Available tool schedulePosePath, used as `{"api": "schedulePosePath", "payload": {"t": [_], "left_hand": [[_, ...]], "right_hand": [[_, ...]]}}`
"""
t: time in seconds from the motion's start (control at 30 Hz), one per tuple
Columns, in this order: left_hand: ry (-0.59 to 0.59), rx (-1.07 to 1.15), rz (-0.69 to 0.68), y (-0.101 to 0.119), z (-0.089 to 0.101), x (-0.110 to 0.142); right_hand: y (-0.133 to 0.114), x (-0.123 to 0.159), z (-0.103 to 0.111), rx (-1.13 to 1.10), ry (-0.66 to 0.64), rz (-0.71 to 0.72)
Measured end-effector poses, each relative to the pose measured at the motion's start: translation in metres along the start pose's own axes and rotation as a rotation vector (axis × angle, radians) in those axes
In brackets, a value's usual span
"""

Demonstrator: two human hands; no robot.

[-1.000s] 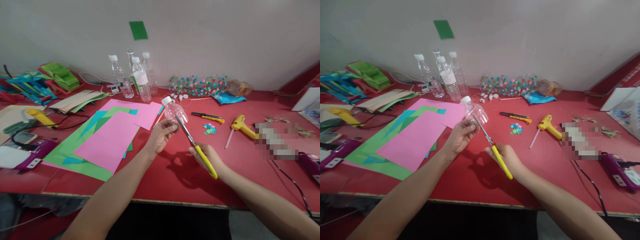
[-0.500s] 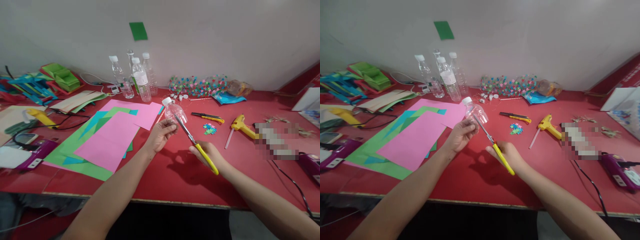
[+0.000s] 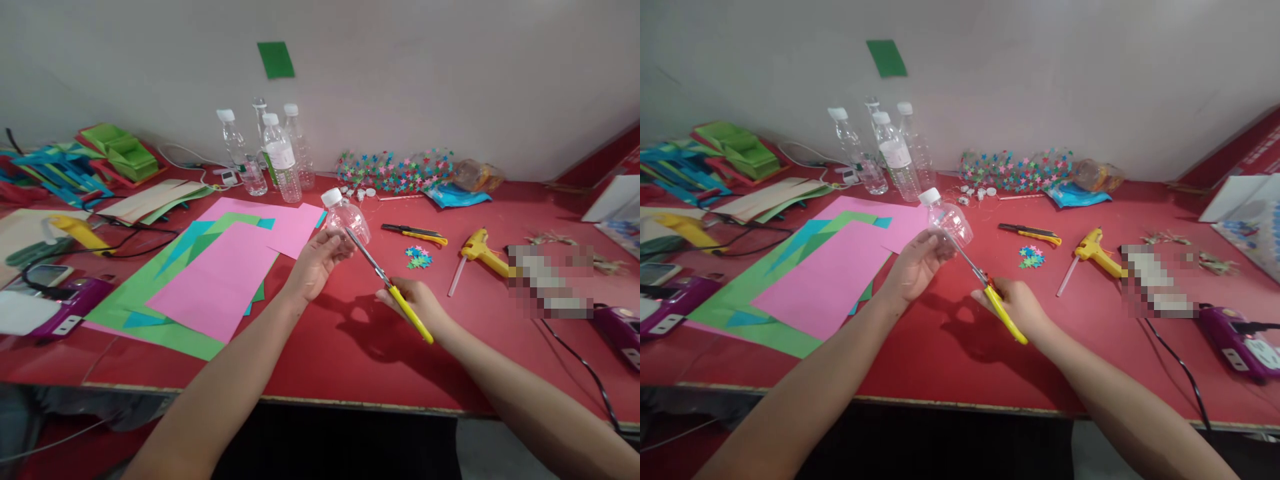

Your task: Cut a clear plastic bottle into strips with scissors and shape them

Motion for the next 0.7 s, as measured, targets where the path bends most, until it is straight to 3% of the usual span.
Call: {"api": "schedulePosePath", "payload": {"t": [0.1,0.3,0.5,0.7], "left_hand": [[0.024,0.004,-0.033,-0.0006,0.0014,-0.0009],[-0.052,-0.02,-0.056,0.0042,-0.0019,-0.0002],[-0.074,0.0,0.031,-0.002,-0.0028,0.0029],[-0.077,-0.01,0.021,-0.0032,-0.0022,0.0025]], "right_hand": [[-0.0009,0.0008,0.0007,0.004,0.005,0.005],[-0.0035,0.0061,0.0011,-0.005,-0.008,0.013],[-0.0072,0.0099,-0.0011,-0.071,-0.035,0.01],[-0.0068,0.0088,-0.0033,-0.078,-0.003,0.018]]}}
Point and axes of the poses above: each hand's wrist, its own x-axis away from the middle knuckle, its own z-axis out of the back of the hand, y = z × x, the point moved 5 cm from there along -x, towards the middle knuckle, and after that the axes turned 6 degrees about -z, right-handed, at the moved point
